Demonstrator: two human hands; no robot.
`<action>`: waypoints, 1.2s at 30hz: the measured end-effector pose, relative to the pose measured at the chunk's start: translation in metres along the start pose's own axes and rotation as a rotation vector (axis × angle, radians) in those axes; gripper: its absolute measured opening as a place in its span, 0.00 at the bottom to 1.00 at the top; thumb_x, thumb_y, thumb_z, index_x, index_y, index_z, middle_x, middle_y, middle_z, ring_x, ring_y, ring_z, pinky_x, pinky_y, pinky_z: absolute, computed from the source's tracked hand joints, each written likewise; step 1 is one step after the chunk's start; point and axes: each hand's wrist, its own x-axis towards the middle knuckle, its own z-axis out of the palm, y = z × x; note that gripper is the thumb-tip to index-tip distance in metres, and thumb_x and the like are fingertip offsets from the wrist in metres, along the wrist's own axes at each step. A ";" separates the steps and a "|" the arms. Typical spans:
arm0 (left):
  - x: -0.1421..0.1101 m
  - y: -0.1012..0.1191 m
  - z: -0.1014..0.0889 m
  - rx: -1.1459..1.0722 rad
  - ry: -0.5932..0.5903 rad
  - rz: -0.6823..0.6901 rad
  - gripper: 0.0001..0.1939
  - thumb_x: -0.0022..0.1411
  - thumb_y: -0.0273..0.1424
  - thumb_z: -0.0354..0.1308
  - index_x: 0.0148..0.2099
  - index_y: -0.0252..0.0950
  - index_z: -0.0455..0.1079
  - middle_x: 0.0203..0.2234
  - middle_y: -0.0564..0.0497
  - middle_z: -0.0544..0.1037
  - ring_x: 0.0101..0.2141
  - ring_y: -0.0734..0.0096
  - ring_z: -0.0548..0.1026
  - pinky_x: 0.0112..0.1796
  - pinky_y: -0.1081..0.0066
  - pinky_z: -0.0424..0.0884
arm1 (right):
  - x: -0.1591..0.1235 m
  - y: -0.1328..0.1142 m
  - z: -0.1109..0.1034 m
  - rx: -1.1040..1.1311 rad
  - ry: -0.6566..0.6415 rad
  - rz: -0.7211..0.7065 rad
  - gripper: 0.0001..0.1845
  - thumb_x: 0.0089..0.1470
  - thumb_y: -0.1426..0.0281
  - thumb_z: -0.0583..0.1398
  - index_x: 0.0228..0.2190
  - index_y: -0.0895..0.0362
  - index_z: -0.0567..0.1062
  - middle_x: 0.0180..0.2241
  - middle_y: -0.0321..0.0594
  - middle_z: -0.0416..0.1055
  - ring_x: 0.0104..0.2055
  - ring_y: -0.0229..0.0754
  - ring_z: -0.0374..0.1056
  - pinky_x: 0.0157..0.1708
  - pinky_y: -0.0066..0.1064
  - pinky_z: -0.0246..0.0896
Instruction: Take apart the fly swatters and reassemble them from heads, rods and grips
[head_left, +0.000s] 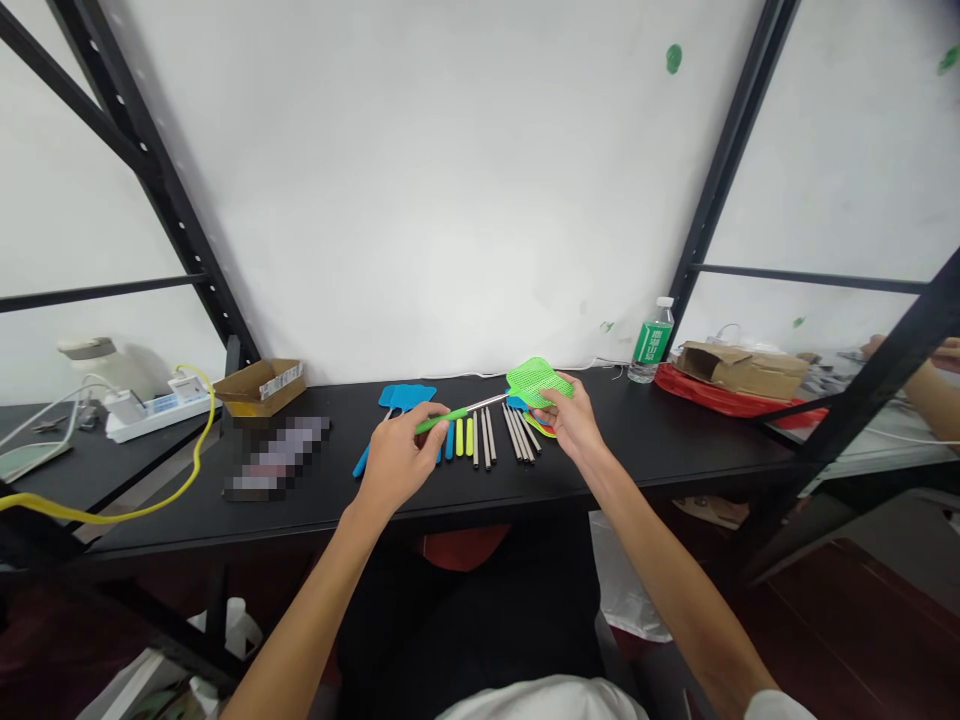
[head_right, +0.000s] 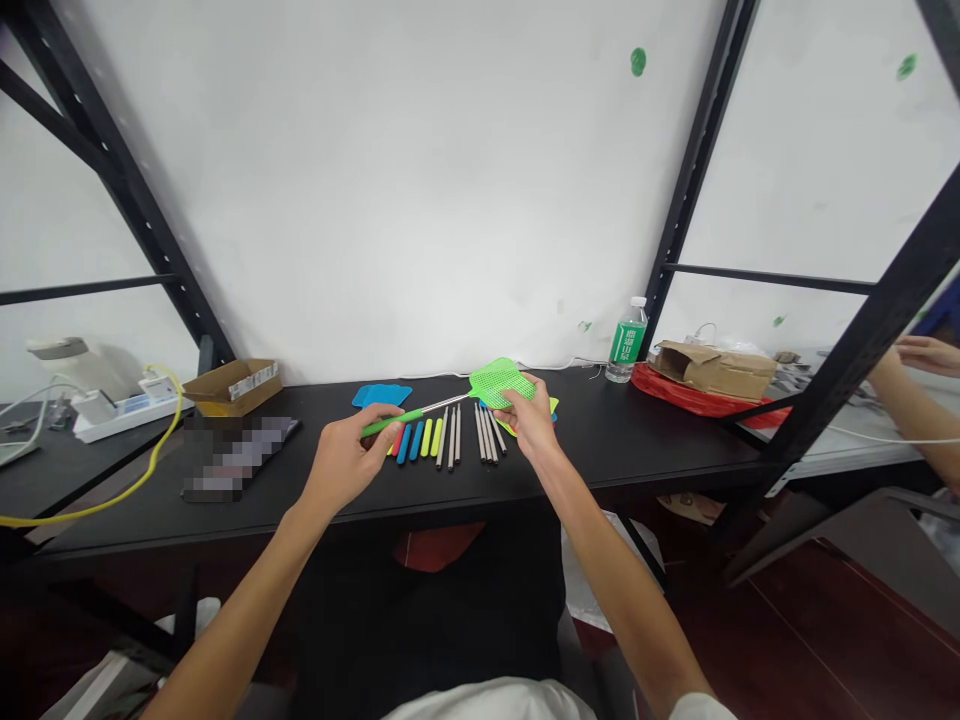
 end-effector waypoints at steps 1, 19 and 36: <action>0.001 -0.001 0.000 0.022 -0.026 -0.021 0.17 0.69 0.43 0.50 0.47 0.41 0.76 0.19 0.54 0.75 0.21 0.67 0.71 0.25 0.71 0.59 | 0.000 0.001 0.000 0.006 -0.005 0.001 0.27 0.41 0.75 0.66 0.43 0.51 0.64 0.32 0.33 0.75 0.24 0.37 0.74 0.21 0.24 0.72; 0.008 -0.042 -0.006 0.274 -0.141 -0.306 0.20 0.67 0.43 0.47 0.47 0.43 0.77 0.40 0.49 0.82 0.40 0.57 0.78 0.35 0.69 0.66 | -0.003 -0.005 -0.003 -0.471 -0.329 0.048 0.33 0.51 0.65 0.66 0.57 0.53 0.64 0.42 0.44 0.77 0.28 0.39 0.75 0.23 0.26 0.70; -0.004 -0.134 0.002 0.469 -0.178 -0.708 0.24 0.63 0.34 0.47 0.58 0.38 0.73 0.51 0.38 0.77 0.51 0.40 0.74 0.47 0.51 0.71 | 0.016 0.004 -0.022 -0.673 -0.359 -0.034 0.18 0.53 0.62 0.63 0.45 0.54 0.74 0.41 0.43 0.75 0.28 0.37 0.74 0.23 0.25 0.69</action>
